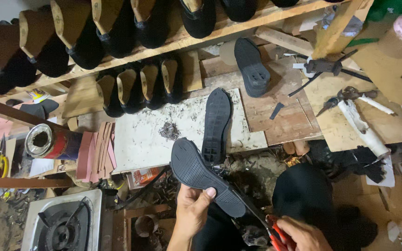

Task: The person trims the edges of black shoe soles using red-handled scissors. They hold each sole in one hand and cut along the perimeter with the other, then place the trimmed sole on the workbench.

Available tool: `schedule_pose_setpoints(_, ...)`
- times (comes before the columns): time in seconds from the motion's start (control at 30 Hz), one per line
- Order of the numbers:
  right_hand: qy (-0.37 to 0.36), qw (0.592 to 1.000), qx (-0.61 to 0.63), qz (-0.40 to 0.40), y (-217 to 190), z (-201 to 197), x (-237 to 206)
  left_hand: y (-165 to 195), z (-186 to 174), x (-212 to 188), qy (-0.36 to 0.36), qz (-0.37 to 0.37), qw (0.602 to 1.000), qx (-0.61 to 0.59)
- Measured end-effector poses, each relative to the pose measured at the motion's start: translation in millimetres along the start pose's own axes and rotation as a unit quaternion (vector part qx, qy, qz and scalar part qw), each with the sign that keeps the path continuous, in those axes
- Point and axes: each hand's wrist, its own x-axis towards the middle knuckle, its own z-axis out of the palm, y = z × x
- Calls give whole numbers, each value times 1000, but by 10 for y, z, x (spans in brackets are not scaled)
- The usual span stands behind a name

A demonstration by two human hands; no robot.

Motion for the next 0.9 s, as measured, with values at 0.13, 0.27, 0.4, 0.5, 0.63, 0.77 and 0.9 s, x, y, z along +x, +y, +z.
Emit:
schedule_pose_setpoints(0.13,26,993,15,-115,-63,-66,5,-9,-11,-8,34,25,999,-22)
schedule_pose_setpoints(0.27,15,995,34,-88,-16,-54,19,31,-84,-8,45,45,997,-53)
schedule_pose_setpoints(0.4,-16,993,42,-106,-3,-21,35,-9,-108,-39,30,40,998,-34)
schedule_pose_setpoints(0.5,-15,994,63,-83,3,3,34,-44,-110,-64,32,23,999,-17)
schedule_pose_setpoints(0.63,-23,996,12,-80,129,-2,69,-27,-144,-72,55,5,998,4)
schedule_pose_setpoints(0.77,-30,976,47,-211,342,3,147,18,-193,-62,53,-19,998,15)
schedule_pose_setpoints(0.9,-43,990,42,-127,376,46,189,13,-208,-43,23,-11,1000,6)
